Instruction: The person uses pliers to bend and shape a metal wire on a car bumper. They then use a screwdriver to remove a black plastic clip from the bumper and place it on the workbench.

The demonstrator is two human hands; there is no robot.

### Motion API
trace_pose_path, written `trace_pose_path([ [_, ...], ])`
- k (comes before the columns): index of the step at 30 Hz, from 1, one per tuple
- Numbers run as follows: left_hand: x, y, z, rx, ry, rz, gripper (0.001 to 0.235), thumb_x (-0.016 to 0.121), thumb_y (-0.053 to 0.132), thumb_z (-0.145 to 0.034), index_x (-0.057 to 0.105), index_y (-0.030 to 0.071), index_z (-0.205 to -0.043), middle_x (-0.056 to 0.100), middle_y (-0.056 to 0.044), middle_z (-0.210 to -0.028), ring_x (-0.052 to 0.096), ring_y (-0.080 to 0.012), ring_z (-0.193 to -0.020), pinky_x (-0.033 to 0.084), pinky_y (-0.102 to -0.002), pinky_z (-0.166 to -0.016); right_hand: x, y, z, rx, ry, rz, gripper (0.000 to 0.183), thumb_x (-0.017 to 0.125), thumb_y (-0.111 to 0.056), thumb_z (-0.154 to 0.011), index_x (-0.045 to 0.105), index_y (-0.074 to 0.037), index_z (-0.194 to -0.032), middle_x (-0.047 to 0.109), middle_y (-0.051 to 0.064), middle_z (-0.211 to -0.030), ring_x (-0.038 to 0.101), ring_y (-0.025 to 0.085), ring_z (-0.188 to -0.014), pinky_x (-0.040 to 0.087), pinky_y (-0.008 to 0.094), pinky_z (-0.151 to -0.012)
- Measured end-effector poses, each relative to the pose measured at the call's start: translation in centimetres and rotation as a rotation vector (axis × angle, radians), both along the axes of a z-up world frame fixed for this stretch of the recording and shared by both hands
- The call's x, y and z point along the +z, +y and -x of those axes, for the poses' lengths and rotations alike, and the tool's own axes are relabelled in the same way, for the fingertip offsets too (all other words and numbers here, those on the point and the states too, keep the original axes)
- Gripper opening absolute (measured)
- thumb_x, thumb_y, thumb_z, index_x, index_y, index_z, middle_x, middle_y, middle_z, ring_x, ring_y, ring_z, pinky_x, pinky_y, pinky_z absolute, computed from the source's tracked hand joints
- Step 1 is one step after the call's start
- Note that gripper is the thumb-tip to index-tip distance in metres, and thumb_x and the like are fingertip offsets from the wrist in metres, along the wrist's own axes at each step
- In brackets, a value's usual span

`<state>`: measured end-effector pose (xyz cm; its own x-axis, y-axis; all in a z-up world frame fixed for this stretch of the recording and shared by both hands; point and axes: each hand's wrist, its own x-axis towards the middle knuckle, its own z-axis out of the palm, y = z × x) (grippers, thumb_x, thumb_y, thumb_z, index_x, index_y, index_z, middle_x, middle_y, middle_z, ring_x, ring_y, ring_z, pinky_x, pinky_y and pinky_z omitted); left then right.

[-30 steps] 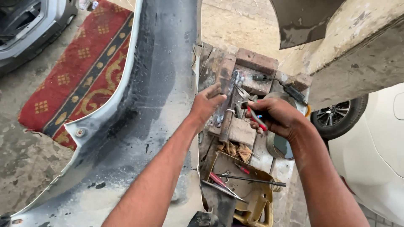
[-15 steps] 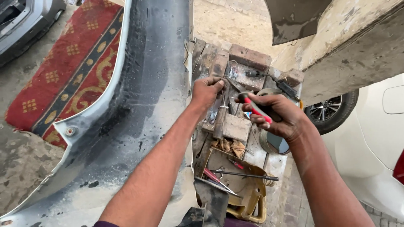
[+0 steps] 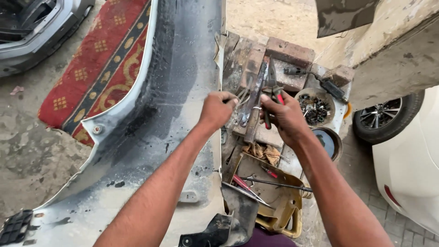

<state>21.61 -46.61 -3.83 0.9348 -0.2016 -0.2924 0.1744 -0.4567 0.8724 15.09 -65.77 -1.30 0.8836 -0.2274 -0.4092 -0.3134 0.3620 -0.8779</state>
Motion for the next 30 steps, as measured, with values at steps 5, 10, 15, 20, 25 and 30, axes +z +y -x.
trace_pose_path([
  [5, 0.2, 0.4, 1.0, -0.099, 0.017, 0.029, 0.022, 0.071, 0.020, -0.095, 0.080, 0.010, -0.112, 0.078, -0.015, -0.092, 0.076, -0.0280, -0.091, 0.061, -0.042, -0.077, -0.9, 3.2, -1.6, -0.036, -0.060, 0.203, 0.027, 0.083, -0.012, -0.090, 0.060, 0.001, -0.094, 0.063, 0.016, -0.065, 0.068, 0.027, -0.052, 0.055, 0.034, -0.034],
  [10, 0.8, 1.4, 1.4, 0.080, 0.051, 0.115, 0.022, 0.074, 0.017, -0.091, 0.079, 0.006, -0.109, 0.078, -0.016, -0.085, 0.075, -0.0228, -0.071, 0.061, -0.037, -0.064, 0.1, 4.3, -1.5, -0.134, -0.037, 0.117, 0.020, 0.079, -0.004, -0.086, 0.061, -0.001, -0.092, 0.063, 0.012, -0.071, 0.068, 0.024, -0.055, 0.058, 0.033, -0.039],
  [15, -2.5, 4.8, -1.0, 0.534, 0.129, 0.165, 0.027, 0.068, 0.009, -0.092, 0.074, -0.005, -0.115, 0.074, -0.016, -0.078, 0.068, -0.0176, -0.054, 0.058, -0.028, -0.051, -1.7, 2.0, -1.8, -0.257, 0.007, 0.137, 0.019, 0.078, -0.004, -0.087, 0.061, -0.004, -0.095, 0.065, 0.010, -0.076, 0.070, 0.023, -0.057, 0.062, 0.033, -0.045],
  [20, 3.1, 3.9, 0.4, 0.218, -0.123, -0.289, 0.045, 0.066, 0.009, -0.094, 0.060, -0.001, -0.138, 0.063, -0.021, -0.129, 0.060, -0.0371, -0.129, 0.049, -0.050, -0.109, 0.5, 4.2, -1.6, -0.198, 0.047, 0.064, 0.022, 0.082, -0.004, -0.081, 0.063, -0.004, -0.094, 0.069, 0.012, -0.075, 0.073, 0.025, -0.059, 0.065, 0.036, -0.053],
  [25, 4.8, 2.0, 1.7, -0.057, -0.107, 0.060, 0.033, 0.070, 0.019, -0.092, 0.073, 0.002, -0.121, 0.075, -0.017, -0.101, 0.072, -0.0310, -0.092, 0.058, -0.044, -0.087, 0.3, 6.4, -1.4, -0.146, 0.065, 0.025, 0.023, 0.082, -0.006, -0.083, 0.063, -0.004, -0.094, 0.069, 0.011, -0.076, 0.075, 0.023, -0.062, 0.065, 0.034, -0.059],
  [30, 2.6, 3.5, 0.9, -0.062, 0.073, 0.184, 0.023, 0.080, 0.016, -0.084, 0.080, 0.004, -0.103, 0.079, -0.015, -0.085, 0.074, -0.0202, -0.075, 0.059, -0.037, -0.069, 0.1, 6.6, -0.9, -0.079, 0.047, 0.045, 0.026, 0.084, -0.010, -0.085, 0.063, -0.002, -0.099, 0.070, 0.013, -0.083, 0.075, 0.025, -0.068, 0.065, 0.036, -0.059],
])
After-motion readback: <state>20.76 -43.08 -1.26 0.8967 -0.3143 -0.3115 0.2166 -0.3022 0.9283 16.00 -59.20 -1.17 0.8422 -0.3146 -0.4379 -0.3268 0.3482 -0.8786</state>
